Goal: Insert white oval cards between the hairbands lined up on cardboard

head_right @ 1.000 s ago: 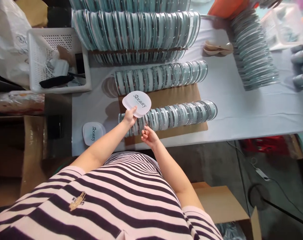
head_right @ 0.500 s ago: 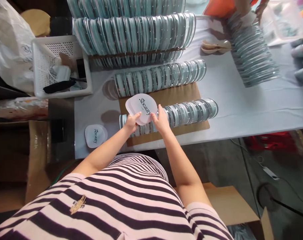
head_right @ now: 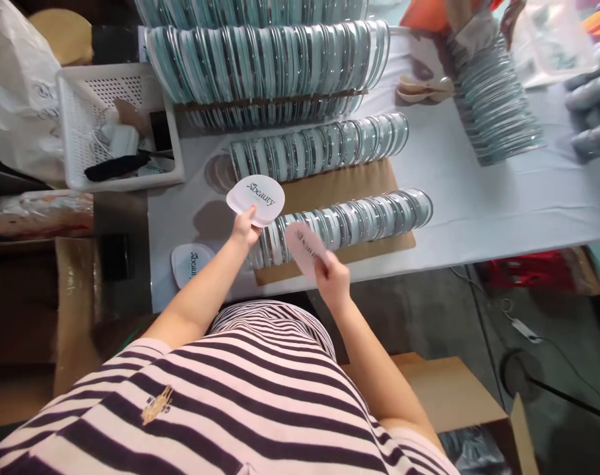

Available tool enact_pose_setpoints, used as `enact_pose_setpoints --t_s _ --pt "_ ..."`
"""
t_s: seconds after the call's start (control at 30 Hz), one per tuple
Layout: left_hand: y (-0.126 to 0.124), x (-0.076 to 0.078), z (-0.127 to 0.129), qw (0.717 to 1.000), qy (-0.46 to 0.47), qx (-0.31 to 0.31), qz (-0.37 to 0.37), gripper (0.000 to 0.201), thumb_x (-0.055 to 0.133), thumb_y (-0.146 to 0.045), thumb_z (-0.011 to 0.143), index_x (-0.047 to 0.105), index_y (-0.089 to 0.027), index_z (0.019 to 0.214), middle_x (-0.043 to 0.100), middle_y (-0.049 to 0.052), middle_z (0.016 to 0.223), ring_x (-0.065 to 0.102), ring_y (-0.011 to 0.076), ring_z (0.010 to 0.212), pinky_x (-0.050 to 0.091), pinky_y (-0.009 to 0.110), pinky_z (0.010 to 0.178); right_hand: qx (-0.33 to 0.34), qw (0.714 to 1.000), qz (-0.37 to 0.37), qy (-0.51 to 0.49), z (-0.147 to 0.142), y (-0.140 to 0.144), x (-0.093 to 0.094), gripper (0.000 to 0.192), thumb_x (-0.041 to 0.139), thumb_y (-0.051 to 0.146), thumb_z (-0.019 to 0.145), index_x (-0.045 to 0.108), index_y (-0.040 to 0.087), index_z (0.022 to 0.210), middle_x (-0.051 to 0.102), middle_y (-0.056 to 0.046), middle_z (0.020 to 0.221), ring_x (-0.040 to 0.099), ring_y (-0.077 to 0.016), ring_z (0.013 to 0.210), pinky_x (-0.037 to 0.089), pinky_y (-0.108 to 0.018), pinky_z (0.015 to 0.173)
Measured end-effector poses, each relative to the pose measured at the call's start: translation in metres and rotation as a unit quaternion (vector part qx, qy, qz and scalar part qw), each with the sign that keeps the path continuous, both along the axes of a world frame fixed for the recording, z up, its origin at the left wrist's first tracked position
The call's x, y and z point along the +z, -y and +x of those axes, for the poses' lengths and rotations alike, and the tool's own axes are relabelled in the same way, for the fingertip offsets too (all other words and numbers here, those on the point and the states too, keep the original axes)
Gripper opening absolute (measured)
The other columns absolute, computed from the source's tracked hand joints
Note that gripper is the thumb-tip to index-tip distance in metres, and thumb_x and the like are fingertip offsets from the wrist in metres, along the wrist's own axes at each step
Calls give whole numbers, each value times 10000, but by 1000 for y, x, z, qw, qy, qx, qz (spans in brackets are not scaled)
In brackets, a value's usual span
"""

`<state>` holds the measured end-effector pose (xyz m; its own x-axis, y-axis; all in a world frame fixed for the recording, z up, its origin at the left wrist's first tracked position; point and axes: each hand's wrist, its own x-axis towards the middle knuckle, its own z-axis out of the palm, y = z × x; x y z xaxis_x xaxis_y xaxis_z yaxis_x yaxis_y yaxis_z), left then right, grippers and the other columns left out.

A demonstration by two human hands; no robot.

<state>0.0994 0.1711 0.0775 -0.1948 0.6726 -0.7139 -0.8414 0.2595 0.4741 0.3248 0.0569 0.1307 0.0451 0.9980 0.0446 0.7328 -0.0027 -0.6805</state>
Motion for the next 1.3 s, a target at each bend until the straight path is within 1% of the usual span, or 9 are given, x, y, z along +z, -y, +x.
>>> enact_pose_setpoints --t_s 0.07,0.17,0.3,0.47,0.63,0.87,1.07,1.17,1.3 --pt "-5 -7 -8 1000 2 1 -12 417 586 -71 912 619 -158 1319 699 129 1272 674 269 1175 517 490 1056 89 992 -59 60 2 33 1 429 400 417 957 700 174 1143 750 -99 1026 693 -201 845 525 -298 775" --pt "-5 -13 -10 1000 14 -3 -9 427 587 -69 915 616 -158 1332 681 134 1303 657 273 1204 503 491 1068 129 973 -144 123 -18 48 -9 471 304 371 994 652 208 1265 740 -84 1128 701 -200 911 503 -288 800" --pt "-1 -11 -8 1000 25 -4 -5 418 590 -67 918 627 -161 1323 677 130 1308 643 270 1224 502 476 1069 155 931 -238 230 -62 10 -22 397 320 328 1015 580 213 1292 747 -87 1060 696 -218 865 428 -285 714" --pt "-1 -11 -9 1000 20 -12 -12 394 608 -78 915 638 -149 1302 680 141 1299 641 286 1221 491 497 1072 168 897 -292 285 -78 -28 -5 325 343 409 1021 507 196 1202 742 -78 949 679 -238 793 323 -286 639" --pt "-1 -16 -11 999 38 -5 -15 414 629 -73 901 640 -169 1304 715 121 1241 658 270 1199 504 473 1067 170 907 -270 274 -68 -25 1 189 385 313 1008 526 199 1060 729 -73 960 653 -207 798 284 -278 640" --pt "-1 -12 -12 999 39 -1 -21 335 595 -46 904 673 -118 1221 695 143 1275 646 282 1218 515 467 1063 180 929 -239 219 -66 -28 -37 230 369 308 1006 543 176 1079 719 -76 892 641 -206 763 315 -268 665" --pt "1 -9 -10 999 44 -4 -23 376 621 -66 896 663 -145 1261 731 121 1204 687 254 1151 544 430 1032 136 931 -269 206 -71 -9 -65 309 346 346 1014 574 174 1131 729 -95 952 653 -211 810 338 -264 693" --pt "3 -9 -9 999 41 -7 -25 372 611 -70 902 659 -137 1265 733 123 1198 694 253 1137 551 428 1022 117 928 -294 196 -81 -5 -67 260 395 301 990 613 184 1072 727 -114 915 658 -226 836 354 -274 710" --pt "3 -13 -8 1000 29 -12 -7 341 609 -67 904 671 -127 1234 739 122 1182 694 251 1136 537 442 1038 97 930 -333 119 -87 -19 -61 86 532 211 895 614 186 897 708 -128 881 649 -228 860 416 -294 752"
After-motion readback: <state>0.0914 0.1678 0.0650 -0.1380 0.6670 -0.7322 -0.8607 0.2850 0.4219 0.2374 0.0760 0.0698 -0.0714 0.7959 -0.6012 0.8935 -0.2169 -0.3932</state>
